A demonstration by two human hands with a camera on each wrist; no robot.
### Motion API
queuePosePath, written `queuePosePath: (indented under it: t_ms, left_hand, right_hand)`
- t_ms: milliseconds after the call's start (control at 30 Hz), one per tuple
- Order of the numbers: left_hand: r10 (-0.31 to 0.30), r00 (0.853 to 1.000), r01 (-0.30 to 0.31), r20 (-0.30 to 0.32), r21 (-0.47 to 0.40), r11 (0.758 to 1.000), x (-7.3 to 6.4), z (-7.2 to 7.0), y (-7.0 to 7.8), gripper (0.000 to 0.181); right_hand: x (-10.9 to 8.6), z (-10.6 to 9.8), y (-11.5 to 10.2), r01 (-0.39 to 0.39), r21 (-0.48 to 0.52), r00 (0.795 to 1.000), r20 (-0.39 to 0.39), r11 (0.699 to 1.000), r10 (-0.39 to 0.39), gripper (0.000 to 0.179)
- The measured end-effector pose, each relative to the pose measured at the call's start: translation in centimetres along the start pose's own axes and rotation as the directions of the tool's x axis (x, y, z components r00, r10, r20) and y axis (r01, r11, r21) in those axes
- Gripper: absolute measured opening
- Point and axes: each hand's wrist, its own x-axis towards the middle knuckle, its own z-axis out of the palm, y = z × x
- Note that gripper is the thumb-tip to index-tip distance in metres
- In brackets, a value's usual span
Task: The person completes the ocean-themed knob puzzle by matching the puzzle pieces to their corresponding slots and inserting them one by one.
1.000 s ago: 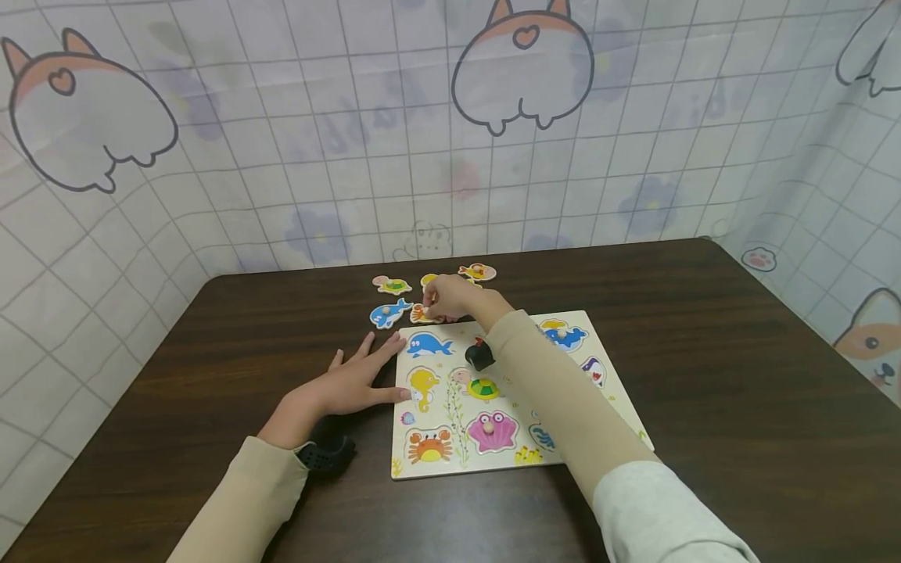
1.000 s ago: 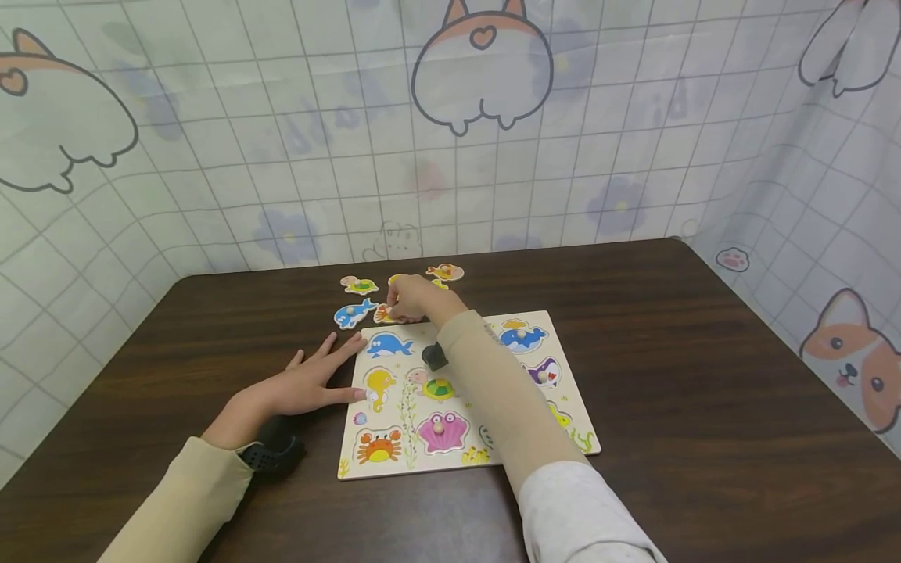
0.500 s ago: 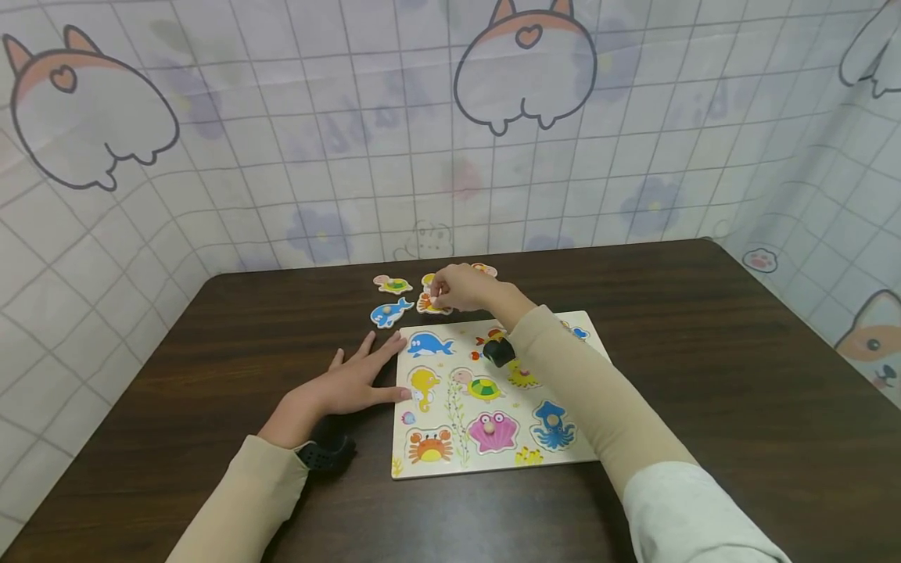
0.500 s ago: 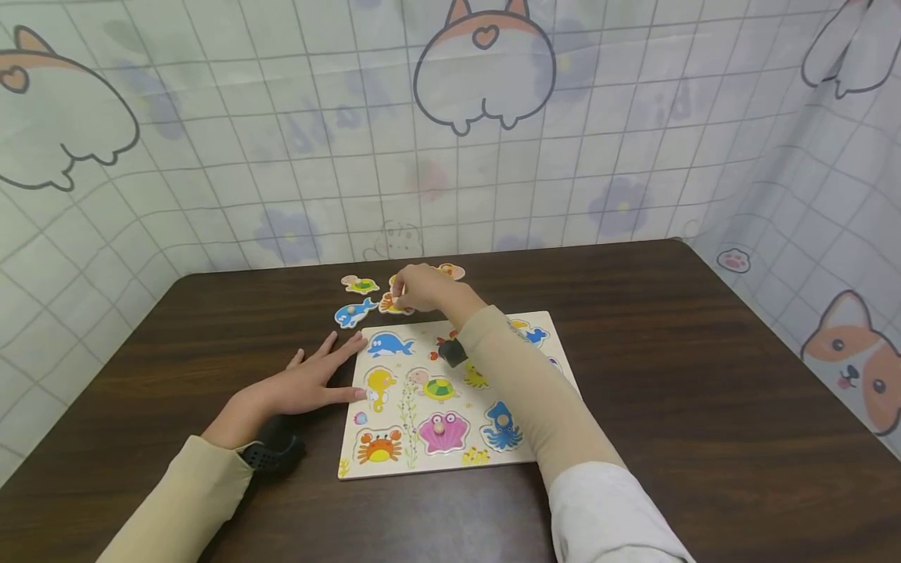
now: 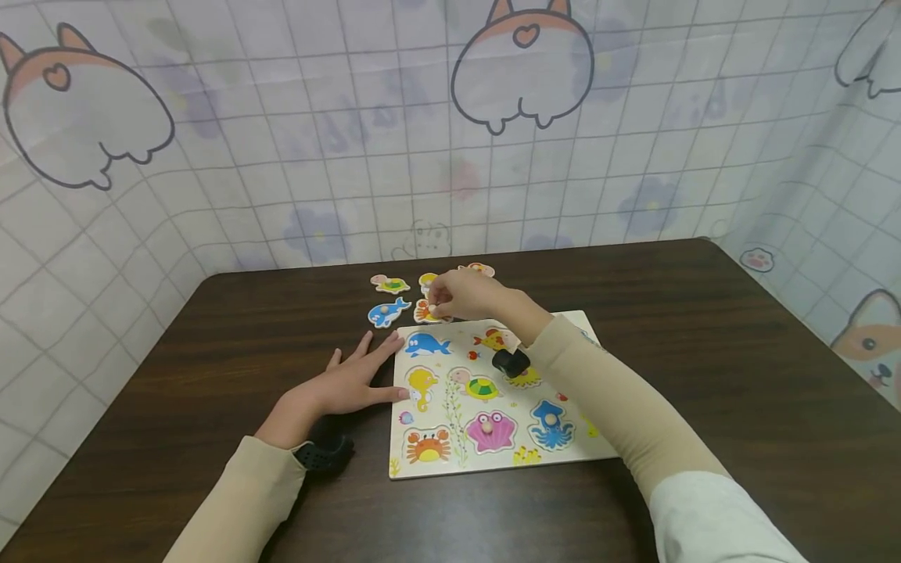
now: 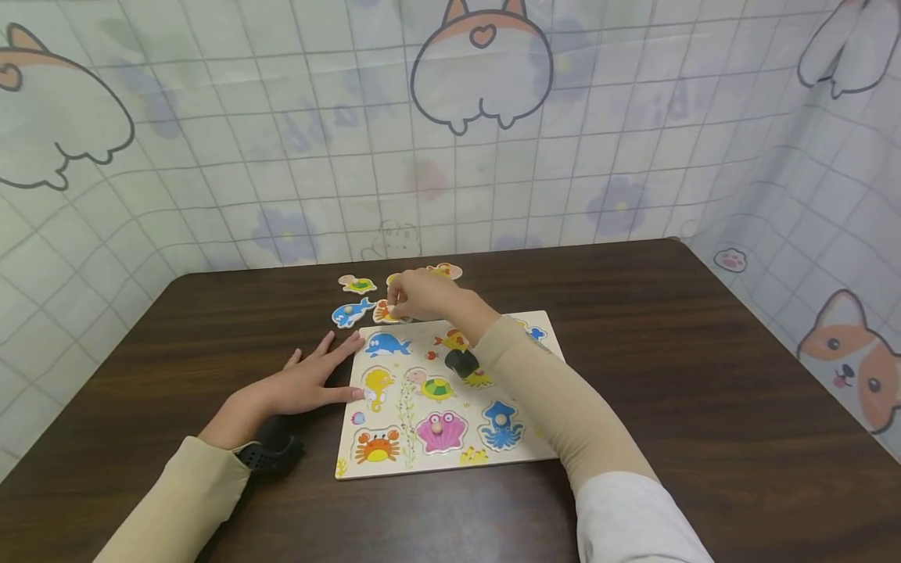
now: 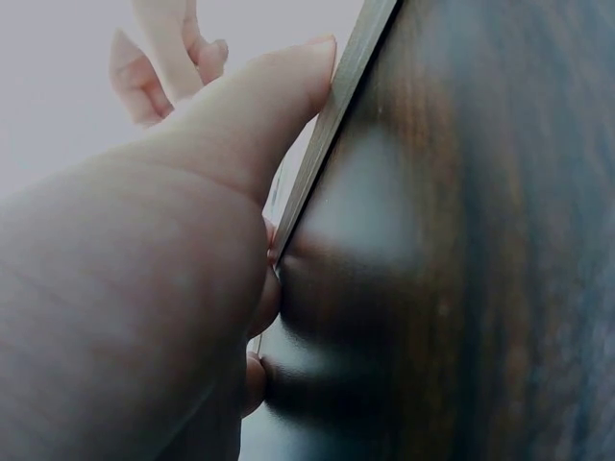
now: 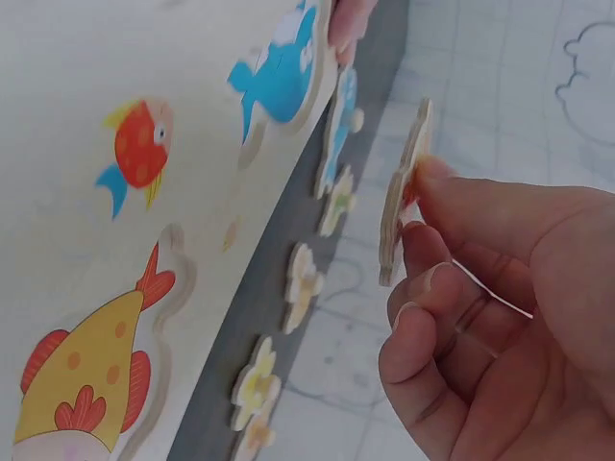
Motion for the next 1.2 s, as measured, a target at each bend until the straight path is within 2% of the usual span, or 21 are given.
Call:
queuePosePath:
  t_ms: [167,533,733,1200]
  left_hand:
    - [0.002,1.0,-0.002,-0.001,-0.002,1.0,-0.1,-0.2,0.0,0.096]
    - [-0.007,1.0,0.007,0.004,0.018,1.0,0.0,-0.3,0.1,0.096]
    - [0.002,1.0,-0.002,-0.004,0.012,1.0,-0.1,-0.2,0.1,0.096]
    - [0.002,1.0,-0.002,-0.006,0.003,1.0,0.0,-0.1,0.0,0.096]
  right_hand:
    - [-1.2,-0.1,-0.8,0.057,0.012,0.998,0.006,0.998,-0.057,0.007]
    - [-4.1,-0.4,-1.7,0.075,0.036,0.997,0.026,0.997,-0.076,0.006]
    - [-5.3,-0.2,-1.9,0.114,0.041,0.993,0.03,0.993,-0.115,0.005]
    - [-7.4,0.4,-3.2,0.161,-0.021,0.986,0.057,0.987,-0.159,0.007]
